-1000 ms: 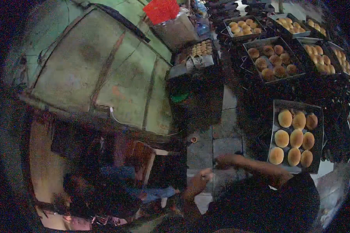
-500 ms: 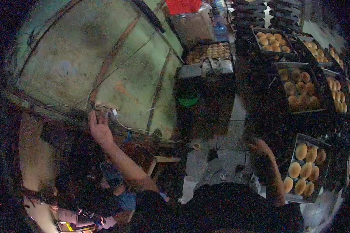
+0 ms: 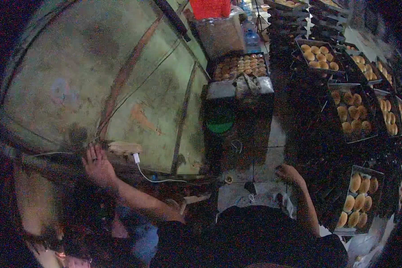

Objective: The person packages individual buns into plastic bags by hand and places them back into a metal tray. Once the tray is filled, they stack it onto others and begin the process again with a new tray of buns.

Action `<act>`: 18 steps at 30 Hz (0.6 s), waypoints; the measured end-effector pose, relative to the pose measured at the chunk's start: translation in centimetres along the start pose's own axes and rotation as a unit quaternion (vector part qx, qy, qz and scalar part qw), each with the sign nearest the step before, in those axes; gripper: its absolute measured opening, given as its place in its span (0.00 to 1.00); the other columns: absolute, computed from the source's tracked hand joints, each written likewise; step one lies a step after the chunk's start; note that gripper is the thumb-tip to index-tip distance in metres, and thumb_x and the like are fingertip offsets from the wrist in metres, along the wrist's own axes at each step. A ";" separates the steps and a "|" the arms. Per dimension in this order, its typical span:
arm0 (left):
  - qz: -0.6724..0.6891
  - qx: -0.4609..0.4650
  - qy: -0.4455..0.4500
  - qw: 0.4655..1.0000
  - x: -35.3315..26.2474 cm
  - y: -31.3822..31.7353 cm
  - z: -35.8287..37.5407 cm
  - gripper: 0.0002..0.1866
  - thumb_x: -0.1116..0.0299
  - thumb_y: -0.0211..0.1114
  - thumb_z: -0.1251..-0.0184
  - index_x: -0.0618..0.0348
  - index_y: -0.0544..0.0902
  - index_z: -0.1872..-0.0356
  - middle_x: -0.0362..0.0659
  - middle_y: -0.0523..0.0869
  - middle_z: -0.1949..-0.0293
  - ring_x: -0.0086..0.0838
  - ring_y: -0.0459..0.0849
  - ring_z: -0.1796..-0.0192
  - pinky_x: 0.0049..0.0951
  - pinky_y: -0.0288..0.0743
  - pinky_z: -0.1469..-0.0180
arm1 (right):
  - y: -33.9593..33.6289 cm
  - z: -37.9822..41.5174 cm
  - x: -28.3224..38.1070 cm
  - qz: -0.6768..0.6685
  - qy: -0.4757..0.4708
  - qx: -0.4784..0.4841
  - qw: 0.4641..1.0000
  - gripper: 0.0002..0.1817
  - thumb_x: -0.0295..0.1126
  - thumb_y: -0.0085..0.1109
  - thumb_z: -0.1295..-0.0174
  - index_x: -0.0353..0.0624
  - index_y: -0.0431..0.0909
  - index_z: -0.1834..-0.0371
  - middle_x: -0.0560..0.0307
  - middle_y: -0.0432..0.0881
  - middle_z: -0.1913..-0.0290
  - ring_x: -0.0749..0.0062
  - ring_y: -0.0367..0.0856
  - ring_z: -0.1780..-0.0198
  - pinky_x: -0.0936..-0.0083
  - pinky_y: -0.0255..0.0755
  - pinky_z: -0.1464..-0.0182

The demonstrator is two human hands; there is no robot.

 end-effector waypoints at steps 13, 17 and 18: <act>-0.504 0.164 0.182 0.828 25.8 15.4 12.1 0.22 0.57 0.62 0.24 0.65 0.78 0.40 0.49 0.84 0.45 0.37 0.83 0.45 0.38 0.78 0.41 | 1.0 0.3 -12.4 0.000 0.099 -0.141 0.985 0.25 0.43 0.55 0.30 0.41 0.77 0.35 0.36 0.86 0.47 0.40 0.84 0.45 0.52 0.78 0.44; -0.499 0.597 -0.289 0.558 51.6 16.2 31.4 0.22 0.57 0.65 0.26 0.64 0.80 0.41 0.47 0.87 0.49 0.34 0.86 0.50 0.36 0.80 0.44 | 5.9 3.1 -20.9 -0.024 0.277 0.027 0.960 0.24 0.45 0.55 0.31 0.41 0.80 0.39 0.38 0.86 0.49 0.40 0.84 0.45 0.50 0.77 0.45; -0.485 0.676 -0.340 0.439 55.7 14.9 36.9 0.22 0.57 0.65 0.27 0.64 0.80 0.42 0.47 0.87 0.50 0.34 0.86 0.51 0.35 0.80 0.45 | 7.4 4.3 -23.0 -0.043 0.291 0.023 0.955 0.24 0.45 0.55 0.31 0.41 0.80 0.39 0.38 0.86 0.49 0.40 0.84 0.45 0.50 0.77 0.45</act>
Point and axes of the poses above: each hand's wrist, its own z-axis away from the middle knuckle, its own y-axis out of the palm, x = y × z, the point moved 7 cm from there along -z, towards the middle knuckle
